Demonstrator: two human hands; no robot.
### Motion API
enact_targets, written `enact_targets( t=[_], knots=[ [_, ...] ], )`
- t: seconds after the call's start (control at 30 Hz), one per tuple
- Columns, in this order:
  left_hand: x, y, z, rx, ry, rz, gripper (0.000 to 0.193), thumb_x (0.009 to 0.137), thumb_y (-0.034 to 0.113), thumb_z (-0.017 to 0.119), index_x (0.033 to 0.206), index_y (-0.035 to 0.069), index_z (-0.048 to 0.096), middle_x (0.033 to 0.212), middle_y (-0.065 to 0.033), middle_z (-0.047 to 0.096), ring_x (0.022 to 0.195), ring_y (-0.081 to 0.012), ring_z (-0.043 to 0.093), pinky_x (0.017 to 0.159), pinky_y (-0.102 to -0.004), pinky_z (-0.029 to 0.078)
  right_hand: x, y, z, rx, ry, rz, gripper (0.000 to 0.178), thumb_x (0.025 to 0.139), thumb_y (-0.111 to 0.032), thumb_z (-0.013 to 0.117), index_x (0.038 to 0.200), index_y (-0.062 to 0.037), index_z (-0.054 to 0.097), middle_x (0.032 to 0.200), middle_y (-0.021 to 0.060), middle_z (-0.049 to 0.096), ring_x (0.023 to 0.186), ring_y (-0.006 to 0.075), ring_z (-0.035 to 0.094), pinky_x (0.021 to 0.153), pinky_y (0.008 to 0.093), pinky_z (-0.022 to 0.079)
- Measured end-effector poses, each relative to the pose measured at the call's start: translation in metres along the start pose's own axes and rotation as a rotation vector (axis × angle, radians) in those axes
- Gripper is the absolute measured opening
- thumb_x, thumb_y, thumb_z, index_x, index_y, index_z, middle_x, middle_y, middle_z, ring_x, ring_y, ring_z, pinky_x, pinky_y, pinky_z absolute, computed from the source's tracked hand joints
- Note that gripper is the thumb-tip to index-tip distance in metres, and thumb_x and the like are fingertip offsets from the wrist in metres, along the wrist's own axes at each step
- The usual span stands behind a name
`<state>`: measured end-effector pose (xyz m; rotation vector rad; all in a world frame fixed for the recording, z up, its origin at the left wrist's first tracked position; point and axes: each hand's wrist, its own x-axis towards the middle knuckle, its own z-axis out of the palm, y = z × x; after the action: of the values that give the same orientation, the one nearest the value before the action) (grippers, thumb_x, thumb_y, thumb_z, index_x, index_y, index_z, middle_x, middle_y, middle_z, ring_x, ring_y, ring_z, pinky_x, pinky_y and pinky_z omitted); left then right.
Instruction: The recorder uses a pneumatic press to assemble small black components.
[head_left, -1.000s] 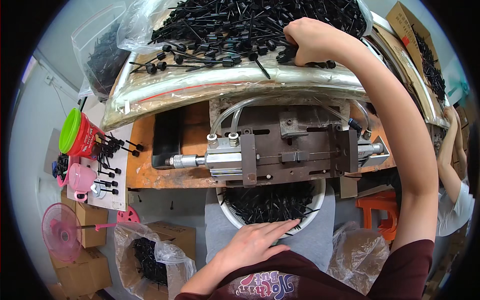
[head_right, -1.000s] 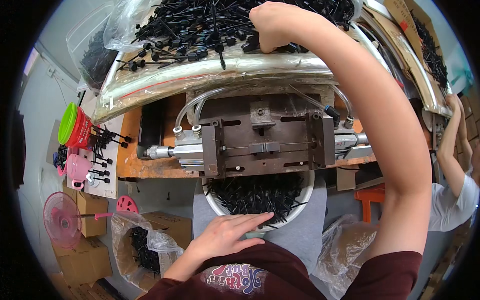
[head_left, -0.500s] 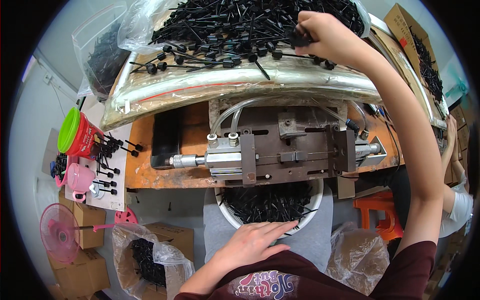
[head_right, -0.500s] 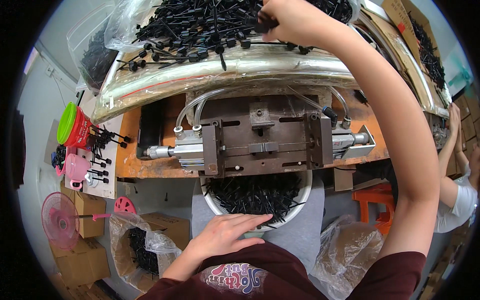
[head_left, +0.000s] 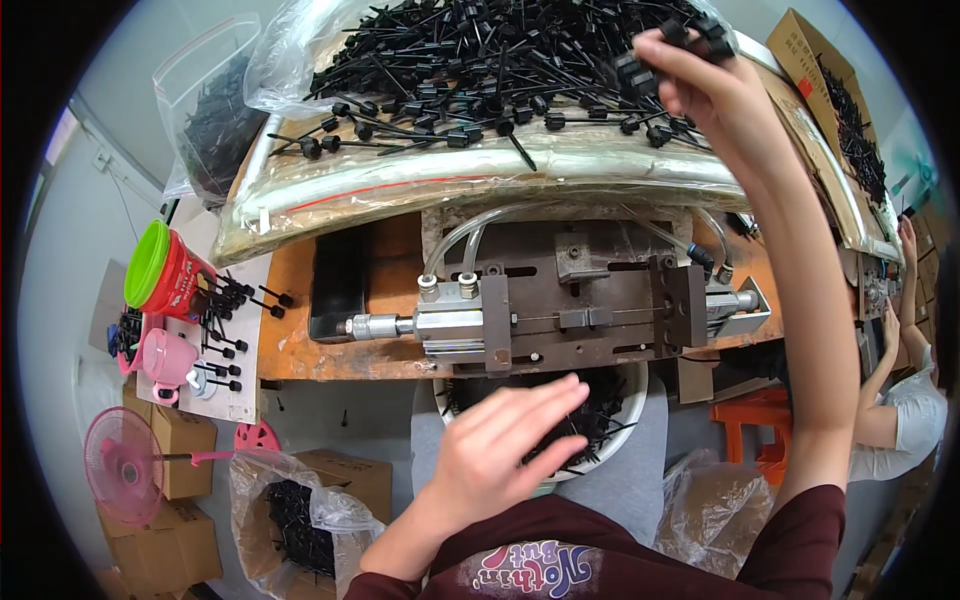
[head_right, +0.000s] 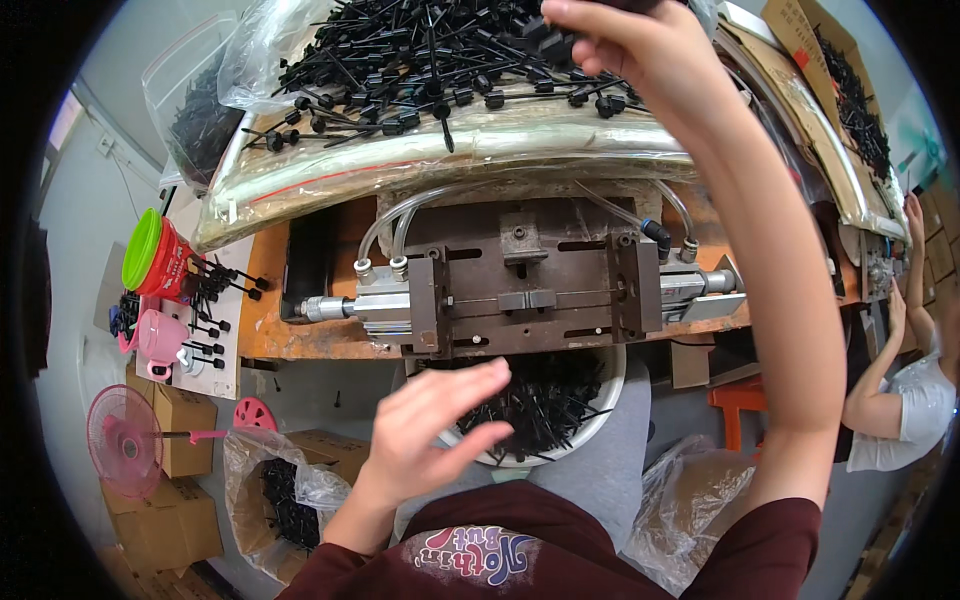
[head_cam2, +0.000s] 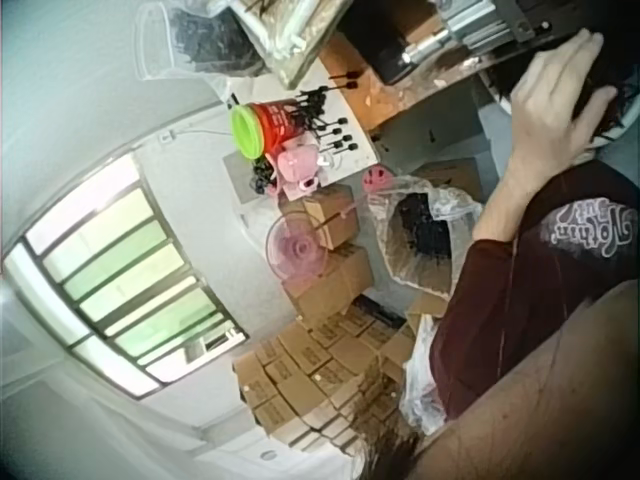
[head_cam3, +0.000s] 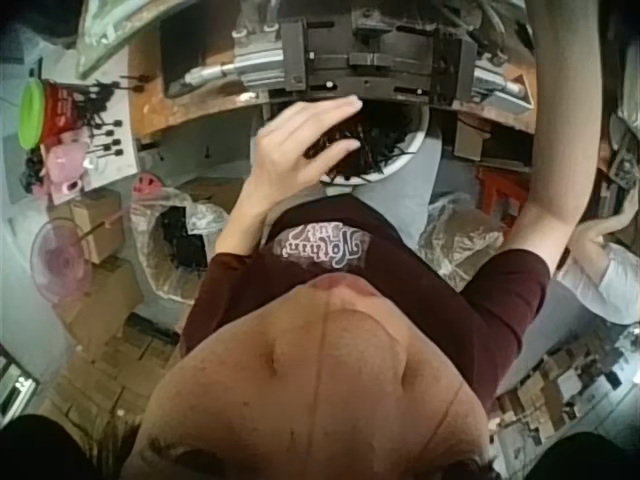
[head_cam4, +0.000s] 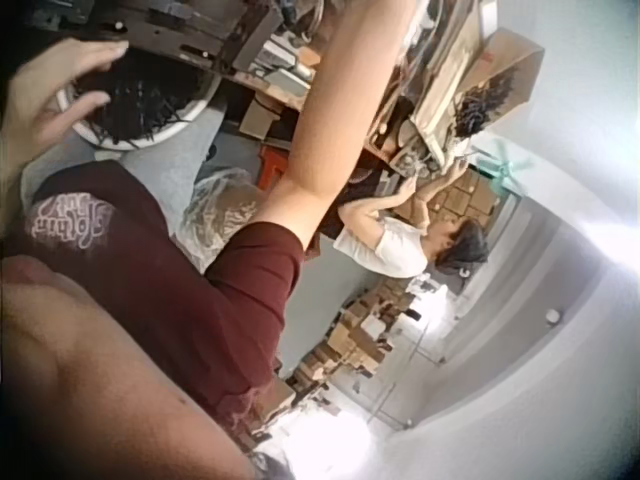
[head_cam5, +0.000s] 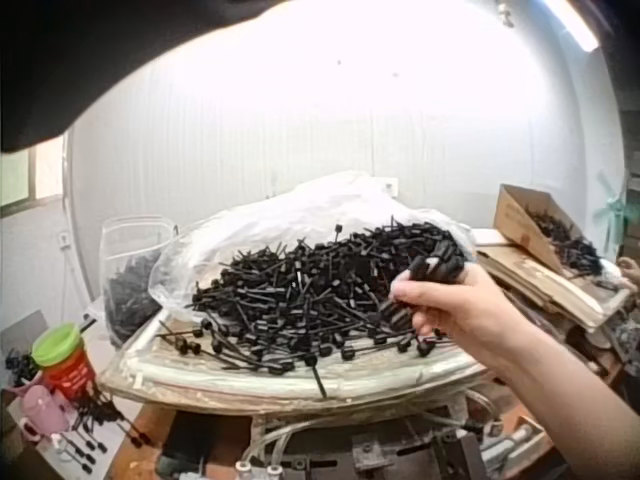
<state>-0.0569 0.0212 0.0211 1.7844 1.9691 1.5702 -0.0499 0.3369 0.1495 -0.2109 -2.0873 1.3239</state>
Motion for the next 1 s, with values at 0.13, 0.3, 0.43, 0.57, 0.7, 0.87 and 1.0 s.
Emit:
enact_targets(
  t=[0.13,0.3,0.43,0.57,0.7,0.87,1.0],
  knots=[
    [0.024,0.008,-0.013,0.043,0.269,-0.014,0.038,0.075,0.002,0.078,0.111,-0.001,0.068,0.112,-0.0172,0.069,0.097,-0.0278,0.067,0.082,-0.0334,0.053,-0.067,-0.023,0.032,0.237,-0.03,0.098,0.025,0.085,-0.019,0.075,0.102,-0.0021,0.07,0.092,0.0023,0.068,0.069,0.0057,0.059,0.06,0.0208,0.047],
    [0.045,0.001,0.006,-0.1,0.424,-0.102,0.058,0.079,-0.003,0.072,0.134,-0.002,0.053,0.137,-0.0198,0.052,0.12,-0.0293,0.058,0.096,-0.0359,0.05,-0.126,-0.013,0.047,0.585,0.073,0.304,0.02,0.087,-0.014,0.07,0.101,0.0004,0.067,0.084,0.0047,0.066,0.056,0.0063,0.058,0.048,0.0189,0.046],
    [0.05,-0.002,0.022,-0.643,0.25,-0.259,0.063,0.085,-0.008,0.065,0.143,0.0,0.042,0.139,-0.0164,0.052,0.121,-0.024,0.057,0.098,-0.0356,0.05,-0.159,0.004,0.06,0.975,0.039,0.315,0.015,0.093,-0.014,0.062,0.1,-0.0006,0.063,0.089,0.0094,0.064,0.054,0.0058,0.056,0.043,0.0174,0.044],
    [0.042,0.002,0.017,-0.811,0.197,-0.419,0.05,0.08,-0.009,0.069,0.129,-0.001,0.058,0.115,-0.0141,0.066,0.1,-0.0177,0.066,0.086,-0.0282,0.055,-0.177,0.01,0.065,1.16,0.051,0.358,0.015,0.095,-0.014,0.06,0.103,-0.0011,0.061,0.097,0.0107,0.062,0.056,0.0039,0.055,0.043,0.0161,0.043],
    [0.029,0.006,0.009,-0.669,0.235,-0.375,0.037,0.078,-0.008,0.073,0.115,-0.002,0.068,0.1,-0.0115,0.068,0.089,-0.0134,0.066,0.079,-0.0249,0.056,-0.183,0.011,0.052,1.239,0.172,0.411,0.018,0.099,-0.015,0.054,0.108,-0.0005,0.059,0.094,0.0079,0.062,0.056,0.0028,0.052,0.044,0.0165,0.042],
    [0.01,0.01,-0.004,-0.097,0.253,-0.134,0.046,0.061,-0.001,0.087,0.104,-0.002,0.071,0.093,-0.0077,0.062,0.069,-0.0114,0.058,0.061,-0.0217,0.048,-0.195,0.008,0.044,0.979,0.428,0.29,0.024,0.101,-0.014,0.051,0.116,0.0026,0.057,0.101,0.0103,0.061,0.066,0.0062,0.055,0.051,0.0183,0.045],
    [0.006,0.0,0.016,0.107,0.351,-0.052,0.037,0.06,0.005,0.09,0.093,0.005,0.073,0.091,-0.0052,0.057,0.068,-0.0093,0.057,0.053,-0.0203,0.048,-0.209,0.003,0.053,0.578,0.554,0.194,0.022,0.093,-0.011,0.064,0.111,0.002,0.062,0.101,0.0119,0.062,0.066,0.0096,0.057,0.055,0.021,0.047]
  ],
)
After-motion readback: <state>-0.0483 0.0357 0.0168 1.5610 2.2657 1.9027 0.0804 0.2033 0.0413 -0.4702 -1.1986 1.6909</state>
